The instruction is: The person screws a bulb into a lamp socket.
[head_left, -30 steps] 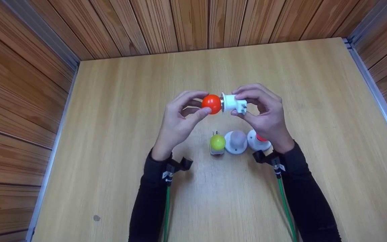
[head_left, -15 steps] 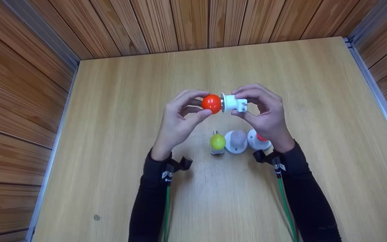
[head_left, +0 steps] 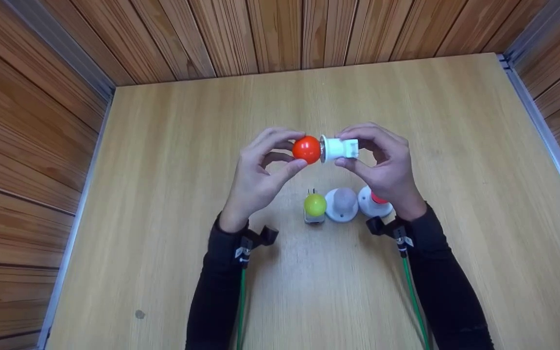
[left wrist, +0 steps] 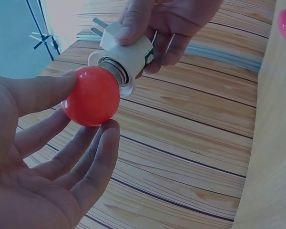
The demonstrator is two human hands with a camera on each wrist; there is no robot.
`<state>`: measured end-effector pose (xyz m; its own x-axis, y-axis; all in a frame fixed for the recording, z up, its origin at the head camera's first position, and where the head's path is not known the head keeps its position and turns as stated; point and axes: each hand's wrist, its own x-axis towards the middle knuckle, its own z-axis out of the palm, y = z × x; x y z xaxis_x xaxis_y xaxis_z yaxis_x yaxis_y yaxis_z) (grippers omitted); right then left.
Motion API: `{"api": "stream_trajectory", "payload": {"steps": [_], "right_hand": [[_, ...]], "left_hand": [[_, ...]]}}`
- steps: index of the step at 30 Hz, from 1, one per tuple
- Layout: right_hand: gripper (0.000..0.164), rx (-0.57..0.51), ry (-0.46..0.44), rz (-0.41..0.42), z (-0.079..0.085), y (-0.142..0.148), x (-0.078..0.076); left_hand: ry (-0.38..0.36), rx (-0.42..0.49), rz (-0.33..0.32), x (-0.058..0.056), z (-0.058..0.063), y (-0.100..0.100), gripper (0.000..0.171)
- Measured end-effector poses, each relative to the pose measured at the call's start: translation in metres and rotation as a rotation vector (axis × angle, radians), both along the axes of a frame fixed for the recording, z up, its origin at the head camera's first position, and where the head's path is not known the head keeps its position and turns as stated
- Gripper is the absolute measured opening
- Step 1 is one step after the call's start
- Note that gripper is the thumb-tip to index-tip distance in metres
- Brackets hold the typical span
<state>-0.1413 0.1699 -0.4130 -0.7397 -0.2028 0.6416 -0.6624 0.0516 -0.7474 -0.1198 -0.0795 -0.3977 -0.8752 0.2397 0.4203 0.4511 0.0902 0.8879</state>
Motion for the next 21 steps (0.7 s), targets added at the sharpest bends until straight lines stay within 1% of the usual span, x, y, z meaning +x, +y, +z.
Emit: {"api": "stream_trajectory", "payload": {"steps": [13,21], "right_hand": [[0.037,0.003,-0.027,-0.006,-0.0002,0.0007,0.0010],[0.033,-0.033,-0.034,-0.007,0.0001,0.0011,0.0003]], "left_hand": [[0.103,0.003,-0.016,-0.0010,-0.0018,0.0006,0.042],[0.167,0.003,-0.048,-0.0027,-0.0035,0.0010,0.038]]}}
